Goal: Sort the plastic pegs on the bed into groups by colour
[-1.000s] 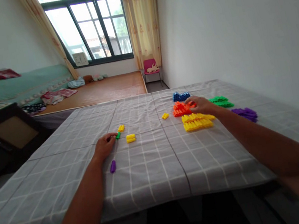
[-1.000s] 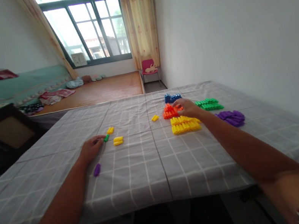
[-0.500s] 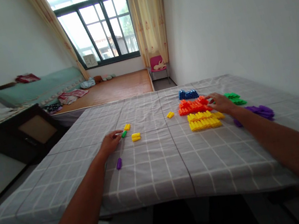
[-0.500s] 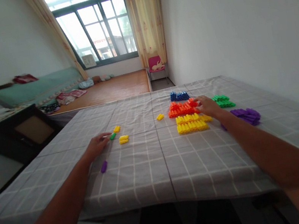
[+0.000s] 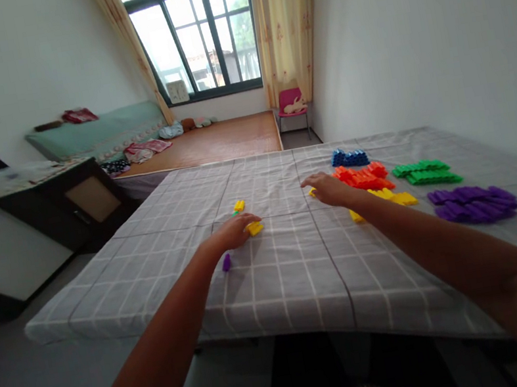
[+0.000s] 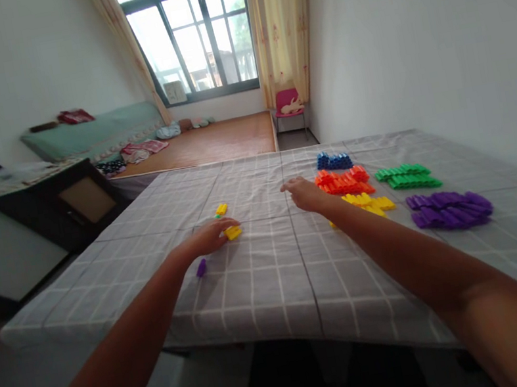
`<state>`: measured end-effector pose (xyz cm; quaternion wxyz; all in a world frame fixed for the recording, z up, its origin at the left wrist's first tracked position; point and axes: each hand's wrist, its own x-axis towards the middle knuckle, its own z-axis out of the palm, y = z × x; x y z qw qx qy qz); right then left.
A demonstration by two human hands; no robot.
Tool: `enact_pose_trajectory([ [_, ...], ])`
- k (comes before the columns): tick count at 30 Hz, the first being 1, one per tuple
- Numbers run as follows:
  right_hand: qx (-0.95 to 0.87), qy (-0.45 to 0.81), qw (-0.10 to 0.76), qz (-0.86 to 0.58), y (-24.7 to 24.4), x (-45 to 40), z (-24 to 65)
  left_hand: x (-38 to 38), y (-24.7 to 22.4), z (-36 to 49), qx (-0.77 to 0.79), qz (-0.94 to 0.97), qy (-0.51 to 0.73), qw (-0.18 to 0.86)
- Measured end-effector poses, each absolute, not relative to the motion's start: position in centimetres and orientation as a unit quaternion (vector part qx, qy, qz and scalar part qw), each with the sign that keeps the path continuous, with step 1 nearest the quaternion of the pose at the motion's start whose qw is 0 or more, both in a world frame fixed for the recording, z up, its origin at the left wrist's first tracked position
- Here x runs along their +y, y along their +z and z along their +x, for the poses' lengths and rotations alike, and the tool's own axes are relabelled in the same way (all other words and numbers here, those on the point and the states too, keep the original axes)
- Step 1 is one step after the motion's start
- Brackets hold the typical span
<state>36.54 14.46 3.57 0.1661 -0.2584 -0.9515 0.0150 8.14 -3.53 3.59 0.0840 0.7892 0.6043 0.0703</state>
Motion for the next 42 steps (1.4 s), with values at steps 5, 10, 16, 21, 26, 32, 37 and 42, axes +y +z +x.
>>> enact_pose_trajectory([
  [5,-0.942,-0.026,-0.013,-0.335,2.4,16.5,35.4,-5.3,3.5,8.4,0.655,0.740,0.089,0.124],
  [10,-0.948,-0.036,0.025,-0.315,2.0,13.9,35.3,-5.3,3.1,9.4,0.663,0.726,0.118,0.141],
  [16,-0.946,-0.020,0.101,-0.308,2.6,11.2,36.8,-3.1,3.4,13.5,0.634,0.749,0.136,0.136],
  [21,-0.894,0.059,0.255,-0.364,6.0,12.5,43.4,-0.8,4.3,18.5,0.596,0.773,0.197,0.098],
  [26,-0.821,0.084,0.378,-0.419,7.5,13.7,49.8,1.9,5.1,23.0,0.571,0.782,0.225,0.105],
  [32,-0.774,0.105,0.483,-0.396,4.8,14.4,51.4,4.3,5.4,27.1,0.564,0.774,0.262,0.121],
  [37,-0.760,0.083,0.501,-0.406,3.0,15.2,52.5,6.0,5.6,29.1,0.561,0.774,0.274,0.107],
  [42,-0.773,0.071,0.468,-0.423,3.3,14.6,53.2,8.5,5.7,30.6,0.575,0.774,0.246,0.101],
])
